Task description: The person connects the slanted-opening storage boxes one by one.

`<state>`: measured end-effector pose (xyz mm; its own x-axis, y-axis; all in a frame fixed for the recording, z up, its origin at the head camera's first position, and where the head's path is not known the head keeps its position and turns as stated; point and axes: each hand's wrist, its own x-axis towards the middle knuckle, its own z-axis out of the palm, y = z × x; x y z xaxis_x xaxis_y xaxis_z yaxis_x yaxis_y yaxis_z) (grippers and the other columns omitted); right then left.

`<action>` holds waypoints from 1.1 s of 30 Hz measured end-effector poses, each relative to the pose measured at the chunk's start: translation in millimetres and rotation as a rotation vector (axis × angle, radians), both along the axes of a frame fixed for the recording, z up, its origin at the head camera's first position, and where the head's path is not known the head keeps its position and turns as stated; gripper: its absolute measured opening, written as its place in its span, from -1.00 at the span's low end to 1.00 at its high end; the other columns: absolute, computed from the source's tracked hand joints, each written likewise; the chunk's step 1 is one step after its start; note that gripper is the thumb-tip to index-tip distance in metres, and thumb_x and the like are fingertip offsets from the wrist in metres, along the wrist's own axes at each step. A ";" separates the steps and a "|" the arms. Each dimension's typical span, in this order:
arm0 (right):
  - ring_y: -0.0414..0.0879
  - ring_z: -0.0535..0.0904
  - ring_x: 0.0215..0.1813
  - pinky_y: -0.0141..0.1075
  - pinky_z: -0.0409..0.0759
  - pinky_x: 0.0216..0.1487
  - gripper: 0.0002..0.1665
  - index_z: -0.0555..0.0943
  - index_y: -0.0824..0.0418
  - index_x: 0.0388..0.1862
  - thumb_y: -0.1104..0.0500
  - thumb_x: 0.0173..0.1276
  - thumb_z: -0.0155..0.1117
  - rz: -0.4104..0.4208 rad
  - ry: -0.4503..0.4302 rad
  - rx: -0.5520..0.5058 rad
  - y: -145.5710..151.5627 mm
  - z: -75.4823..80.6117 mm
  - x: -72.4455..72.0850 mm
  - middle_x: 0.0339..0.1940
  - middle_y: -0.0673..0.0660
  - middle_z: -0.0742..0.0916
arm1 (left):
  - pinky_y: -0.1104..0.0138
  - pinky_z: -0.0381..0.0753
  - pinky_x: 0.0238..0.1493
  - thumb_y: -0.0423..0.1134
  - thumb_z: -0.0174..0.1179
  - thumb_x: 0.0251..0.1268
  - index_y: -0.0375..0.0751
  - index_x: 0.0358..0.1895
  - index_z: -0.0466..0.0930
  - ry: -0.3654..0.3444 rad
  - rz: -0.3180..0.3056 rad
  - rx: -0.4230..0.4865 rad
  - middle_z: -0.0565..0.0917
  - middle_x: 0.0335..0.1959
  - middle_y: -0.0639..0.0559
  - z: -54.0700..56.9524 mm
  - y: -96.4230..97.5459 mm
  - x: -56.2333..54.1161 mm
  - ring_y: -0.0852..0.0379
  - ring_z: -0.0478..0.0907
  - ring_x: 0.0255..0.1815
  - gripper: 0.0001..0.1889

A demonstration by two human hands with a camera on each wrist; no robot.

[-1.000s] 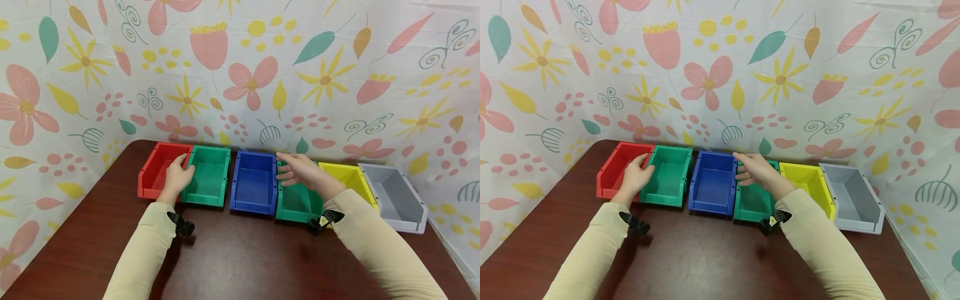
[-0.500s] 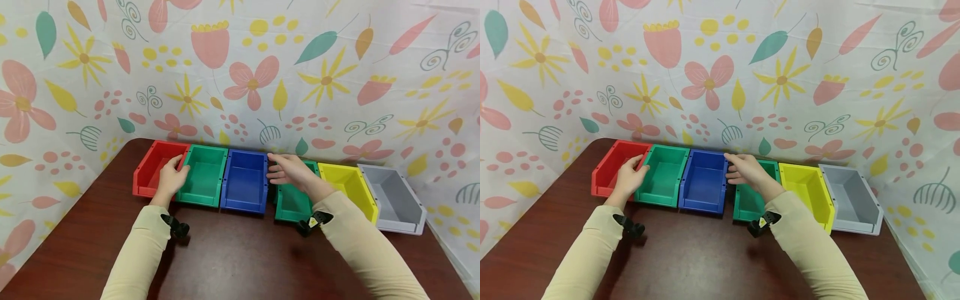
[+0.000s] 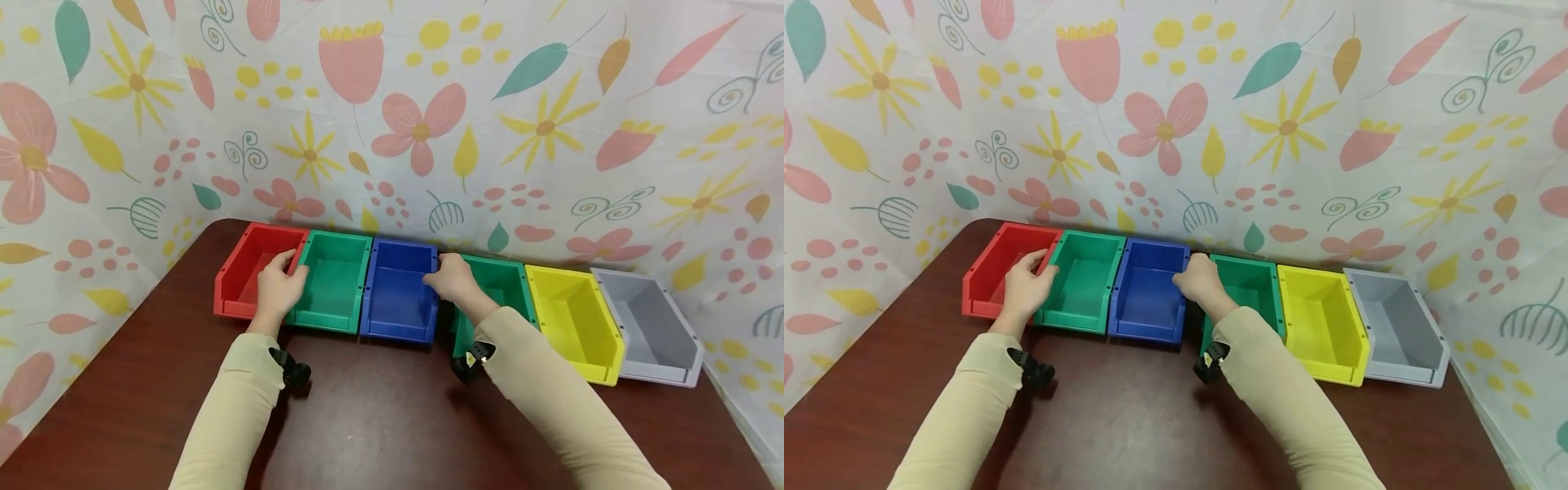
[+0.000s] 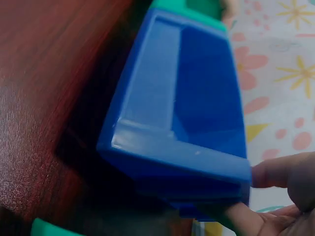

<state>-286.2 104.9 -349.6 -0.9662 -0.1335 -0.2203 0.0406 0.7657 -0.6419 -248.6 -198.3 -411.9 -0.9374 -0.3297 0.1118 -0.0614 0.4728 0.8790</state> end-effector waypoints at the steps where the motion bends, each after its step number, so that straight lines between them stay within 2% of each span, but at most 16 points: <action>1: -0.17 0.40 -0.72 -0.29 0.46 -0.46 -0.23 0.13 0.39 0.45 0.16 0.34 0.11 0.005 0.018 0.025 -0.8 -0.3 -1.1 -0.35 0.26 0.67 | -0.01 0.47 0.15 -0.11 0.00 0.35 -0.18 0.36 0.32 0.004 0.003 -0.001 0.46 0.29 -0.15 0.2 0.2 0.2 -0.14 0.47 0.11 -0.47; 3: -0.18 0.40 -0.72 -0.28 0.47 -0.39 -0.27 0.15 0.39 0.44 0.18 0.35 0.07 0.005 0.034 0.036 -1.5 -0.1 -2.0 -0.01 0.34 0.65 | 0.00 0.49 0.12 -0.11 0.00 0.35 -0.18 0.36 0.33 0.013 0.007 -0.001 0.48 0.28 -0.15 1.1 0.3 0.4 -0.14 0.50 0.03 -0.47; 4: -0.18 0.40 -0.70 -0.28 0.46 -0.36 -0.28 0.16 0.38 0.44 0.18 0.36 0.06 -0.002 0.033 0.028 -1.7 -0.1 -2.3 0.15 0.36 0.57 | 0.01 0.50 0.11 -0.11 -0.01 0.35 -0.18 0.35 0.34 0.016 0.011 -0.003 0.48 0.27 -0.15 1.6 0.2 0.8 -0.14 0.51 0.00 -0.48; 7: -0.18 0.37 -0.68 -0.27 0.45 -0.40 -0.29 0.15 0.34 0.46 0.17 0.37 0.03 -0.021 0.016 -0.028 -1.0 1.3 -2.0 0.34 0.34 0.45 | 0.02 0.52 0.07 -0.11 -0.01 0.34 -0.17 0.34 0.36 0.029 0.028 -0.007 0.52 0.24 -0.14 3.3 -0.7 1.3 -0.14 0.54 -0.11 -0.49; 9: -0.19 0.35 -0.68 -0.29 0.43 -0.47 -0.29 0.14 0.32 0.47 0.18 0.37 0.01 -0.023 0.010 -0.083 1.1 2.7 -1.9 0.34 0.32 0.45 | 0.02 0.51 0.07 -0.10 -0.03 0.34 -0.17 0.34 0.36 0.033 0.038 -0.008 0.52 0.23 -0.14 4.5 -1.4 1.6 -0.12 0.53 -0.10 -0.49; 11: -0.19 0.33 -0.69 -0.29 0.42 -0.52 -0.29 0.14 0.30 0.47 0.20 0.37 -0.01 -0.022 0.006 -0.146 4.7 4.4 -2.5 0.19 0.36 0.55 | 0.03 0.51 0.07 -0.09 -0.03 0.34 -0.16 0.33 0.37 0.037 0.042 -0.011 0.53 0.23 -0.13 5.5 -1.7 0.4 -0.11 0.53 -0.11 -0.48; 15: -0.21 0.34 -0.63 -0.29 0.48 -0.46 -0.29 0.13 0.27 0.48 0.25 0.35 -0.01 -0.029 -0.010 -0.257 13.2 9.3 -4.8 0.10 0.33 0.59 | 0.05 0.53 0.02 -0.08 -0.02 0.33 -0.15 0.33 0.38 0.048 0.035 -0.013 0.55 0.20 -0.12 6.3 -0.9 -3.8 -0.07 0.54 -0.20 -0.48; 17: -0.21 0.38 -0.56 -0.31 0.50 -0.42 -0.28 0.13 0.26 0.48 0.25 0.33 0.00 -0.038 -0.025 -0.287 16.2 12.0 -6.0 0.19 0.30 0.56 | 0.08 0.55 -0.04 -0.09 -0.02 0.33 -0.15 0.32 0.39 0.050 0.035 -0.014 0.58 0.17 -0.13 6.4 -0.4 -5.3 -0.08 0.55 -0.33 -0.49; 19: -0.16 0.52 -0.39 -0.30 0.58 -0.33 -0.26 0.12 0.25 0.48 0.25 0.32 0.02 -0.045 -0.040 -0.301 18.1 14.2 -7.0 0.29 0.29 0.49 | 0.09 0.56 -0.07 -0.10 -0.01 0.33 -0.15 0.32 0.40 0.049 0.034 -0.011 0.60 0.14 -0.13 6.7 0.1 -5.8 -0.09 0.54 -0.40 -0.49; 21: -0.03 0.62 -0.16 -0.23 0.65 -0.19 -0.25 0.11 0.26 0.48 0.25 0.32 0.02 -0.052 -0.055 -0.318 18.9 15.6 -7.9 0.37 0.28 0.42 | 0.08 0.56 -0.05 -0.10 0.00 0.32 -0.15 0.32 0.40 0.050 0.033 -0.011 0.59 0.15 -0.13 6.7 0.2 -5.8 -0.08 0.56 -0.33 -0.49; 23: 0.10 0.60 0.08 -0.12 0.64 -0.04 -0.24 0.10 0.26 0.49 0.25 0.32 0.03 -0.060 -0.067 -0.333 18.9 16.5 -8.2 0.41 0.29 0.37 | 0.05 0.55 0.01 -0.10 0.00 0.32 -0.16 0.32 0.40 0.056 0.027 -0.016 0.57 0.18 -0.13 6.8 0.4 -5.4 -0.09 0.57 -0.19 -0.49; 24: 0.14 0.52 0.21 -0.07 0.61 0.02 -0.24 0.09 0.27 0.49 0.26 0.32 0.02 -0.063 -0.077 -0.338 18.6 16.6 -7.9 0.43 0.29 0.33 | 0.05 0.54 0.03 -0.10 0.00 0.32 -0.16 0.32 0.40 0.057 0.024 -0.019 0.57 0.18 -0.13 6.4 0.5 -5.1 -0.10 0.57 -0.15 -0.49; 27: 0.20 0.44 0.30 -0.02 0.55 0.11 -0.23 0.05 0.28 0.50 0.27 0.33 -0.01 -0.062 -0.100 -0.339 17.4 16.1 -5.8 0.46 0.32 0.26 | 0.05 0.52 0.08 -0.10 0.00 0.31 -0.17 0.30 0.41 0.056 0.025 -0.030 0.57 0.18 -0.14 4.4 0.3 -3.5 -0.11 0.57 -0.08 -0.49; 33: 0.19 0.41 0.32 -0.02 0.54 0.12 -0.24 0.05 0.26 0.50 0.27 0.35 -0.01 -0.074 -0.120 -0.317 16.7 14.2 -1.8 0.48 0.30 0.25 | 0.05 0.53 0.05 -0.10 0.00 0.31 -0.17 0.30 0.42 0.049 0.025 -0.025 0.58 0.16 -0.14 0.9 1.3 -0.8 -0.11 0.59 -0.18 -0.50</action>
